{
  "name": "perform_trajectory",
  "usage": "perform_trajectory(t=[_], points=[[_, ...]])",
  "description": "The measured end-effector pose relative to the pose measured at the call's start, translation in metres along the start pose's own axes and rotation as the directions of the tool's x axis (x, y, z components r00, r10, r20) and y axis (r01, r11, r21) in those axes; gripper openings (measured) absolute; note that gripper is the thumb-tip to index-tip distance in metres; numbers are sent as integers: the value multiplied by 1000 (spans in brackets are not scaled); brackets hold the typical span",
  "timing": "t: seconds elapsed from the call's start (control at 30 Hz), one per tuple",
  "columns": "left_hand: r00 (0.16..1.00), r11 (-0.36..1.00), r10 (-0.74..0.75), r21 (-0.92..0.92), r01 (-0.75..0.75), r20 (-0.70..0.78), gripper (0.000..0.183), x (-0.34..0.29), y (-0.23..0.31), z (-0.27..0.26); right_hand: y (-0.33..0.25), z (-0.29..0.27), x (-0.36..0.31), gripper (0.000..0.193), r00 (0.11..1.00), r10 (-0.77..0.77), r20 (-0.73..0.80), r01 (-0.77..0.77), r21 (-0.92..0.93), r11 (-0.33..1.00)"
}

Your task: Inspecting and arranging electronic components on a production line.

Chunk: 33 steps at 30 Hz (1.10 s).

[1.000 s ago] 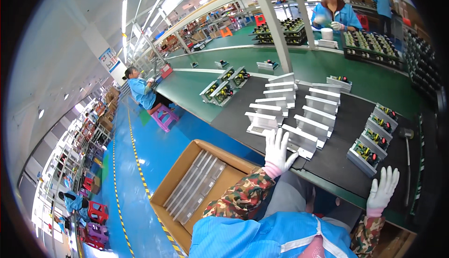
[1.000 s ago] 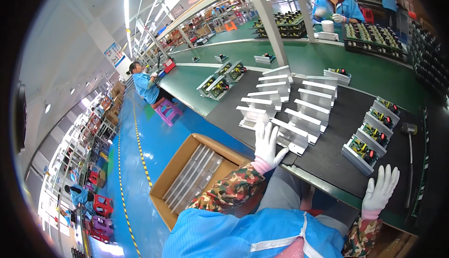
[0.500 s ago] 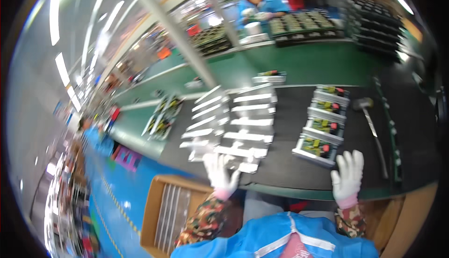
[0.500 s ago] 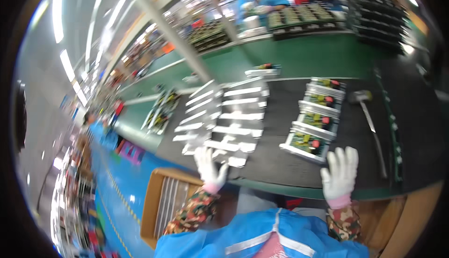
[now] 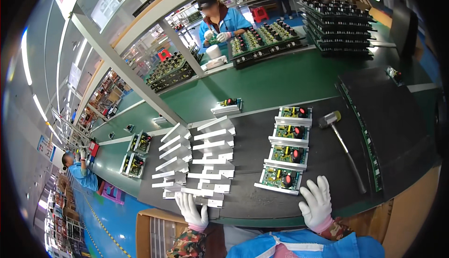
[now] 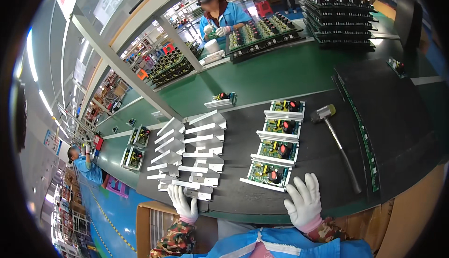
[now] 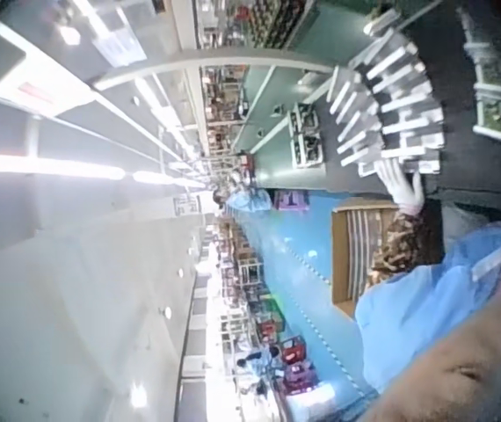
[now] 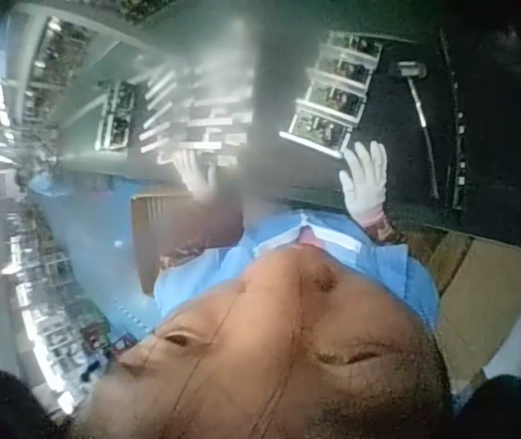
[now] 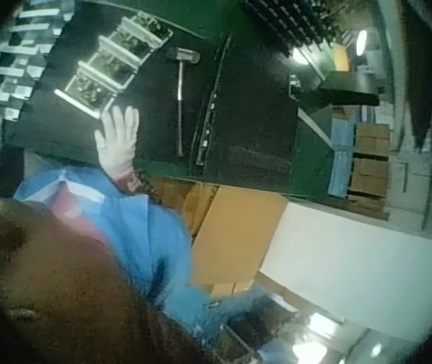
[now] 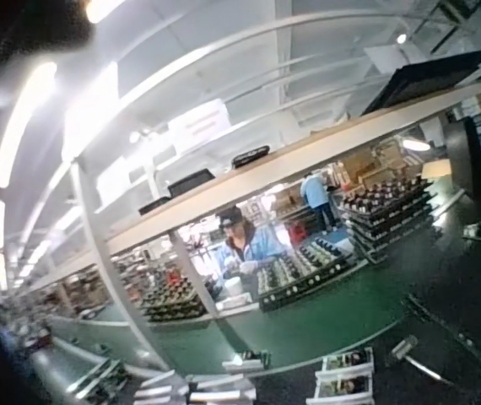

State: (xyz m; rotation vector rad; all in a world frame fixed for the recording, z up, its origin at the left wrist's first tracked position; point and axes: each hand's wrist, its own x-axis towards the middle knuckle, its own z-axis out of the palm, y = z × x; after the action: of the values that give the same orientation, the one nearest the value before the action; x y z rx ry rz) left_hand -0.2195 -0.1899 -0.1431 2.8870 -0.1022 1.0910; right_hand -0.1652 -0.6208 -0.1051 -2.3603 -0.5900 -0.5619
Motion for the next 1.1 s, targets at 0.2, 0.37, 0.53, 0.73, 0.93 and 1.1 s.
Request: perform_trajectory(t=[0.2, 0.37, 0.53, 0.73, 0.93, 1.1], points=[[1000, 1000, 8, 29, -8, 7, 69, 8, 5, -4, 1, 4, -1, 41, 1000, -8, -3, 8, 66, 998], [999, 999, -31, -14, 31, 17, 72, 5, 6, -3, -1, 6, -3, 43, 992, 108, -60, -100, 125, 987], [1000, 1000, -25, -18, 24, -17, 72, 1, 3, 1, -4, 10, -1, 46, 993, 93, -75, -85, 103, 991], [996, 1000, -15, -10, 15, -85, 71, 0, 1, 4, -2, 16, -2, 47, 986, 80, -144, -72, 63, 995], [989, 998, -63, -30, 60, -130, 71, 0, 4, 3, -2, 17, -1, 50, 986, 78, -146, -78, 3, 997], [988, 993, -107, -60, 101, -113, 72, 2, 6, 1, -8, 9, 24, 52, 979, -48, -196, 27, -111, 993]])
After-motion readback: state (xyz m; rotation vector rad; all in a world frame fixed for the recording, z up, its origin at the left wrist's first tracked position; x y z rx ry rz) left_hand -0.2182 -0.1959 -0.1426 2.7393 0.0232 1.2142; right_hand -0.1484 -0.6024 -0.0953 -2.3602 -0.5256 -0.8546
